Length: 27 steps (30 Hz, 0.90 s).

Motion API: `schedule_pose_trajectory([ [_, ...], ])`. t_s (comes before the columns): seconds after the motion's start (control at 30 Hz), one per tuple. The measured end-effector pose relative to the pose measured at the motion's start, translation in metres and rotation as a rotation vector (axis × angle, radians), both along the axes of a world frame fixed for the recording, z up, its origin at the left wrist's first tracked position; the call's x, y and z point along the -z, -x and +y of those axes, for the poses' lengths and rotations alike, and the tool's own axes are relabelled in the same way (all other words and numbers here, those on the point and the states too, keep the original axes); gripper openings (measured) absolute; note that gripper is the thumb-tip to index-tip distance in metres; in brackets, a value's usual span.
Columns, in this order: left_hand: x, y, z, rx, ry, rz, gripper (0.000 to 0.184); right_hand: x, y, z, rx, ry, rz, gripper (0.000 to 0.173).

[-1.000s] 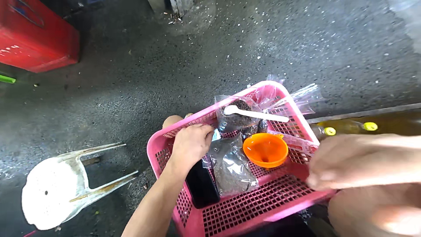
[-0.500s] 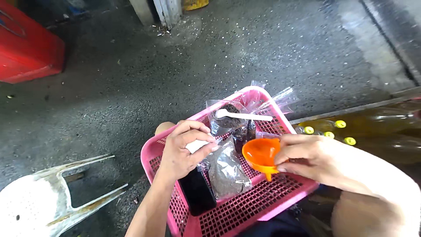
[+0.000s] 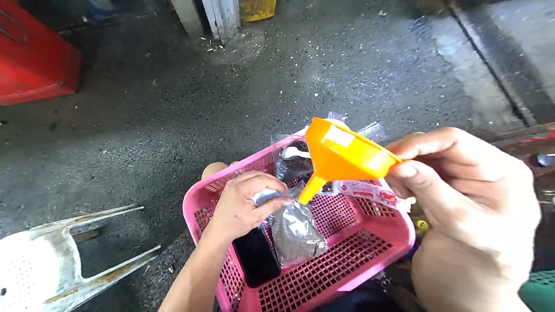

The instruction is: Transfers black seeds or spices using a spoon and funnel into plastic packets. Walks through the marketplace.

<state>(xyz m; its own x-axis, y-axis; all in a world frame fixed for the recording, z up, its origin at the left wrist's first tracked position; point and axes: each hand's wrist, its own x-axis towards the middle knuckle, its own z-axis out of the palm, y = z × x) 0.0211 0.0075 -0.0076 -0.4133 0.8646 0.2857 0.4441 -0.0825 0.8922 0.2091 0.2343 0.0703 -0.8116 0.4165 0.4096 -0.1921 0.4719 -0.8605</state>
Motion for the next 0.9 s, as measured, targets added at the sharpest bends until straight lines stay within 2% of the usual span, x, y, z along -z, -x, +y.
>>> schedule_pose_trajectory([
  [0.57,0.0,0.0,0.002,0.059,0.011,0.089,0.017,0.007,0.015,0.0,-0.02,-0.106,-0.066,0.013],
  [0.9,-0.001,-0.001,0.001,0.042,0.028,0.029,0.021,0.012,0.017,-0.005,-0.064,-0.177,-0.02,0.012],
])
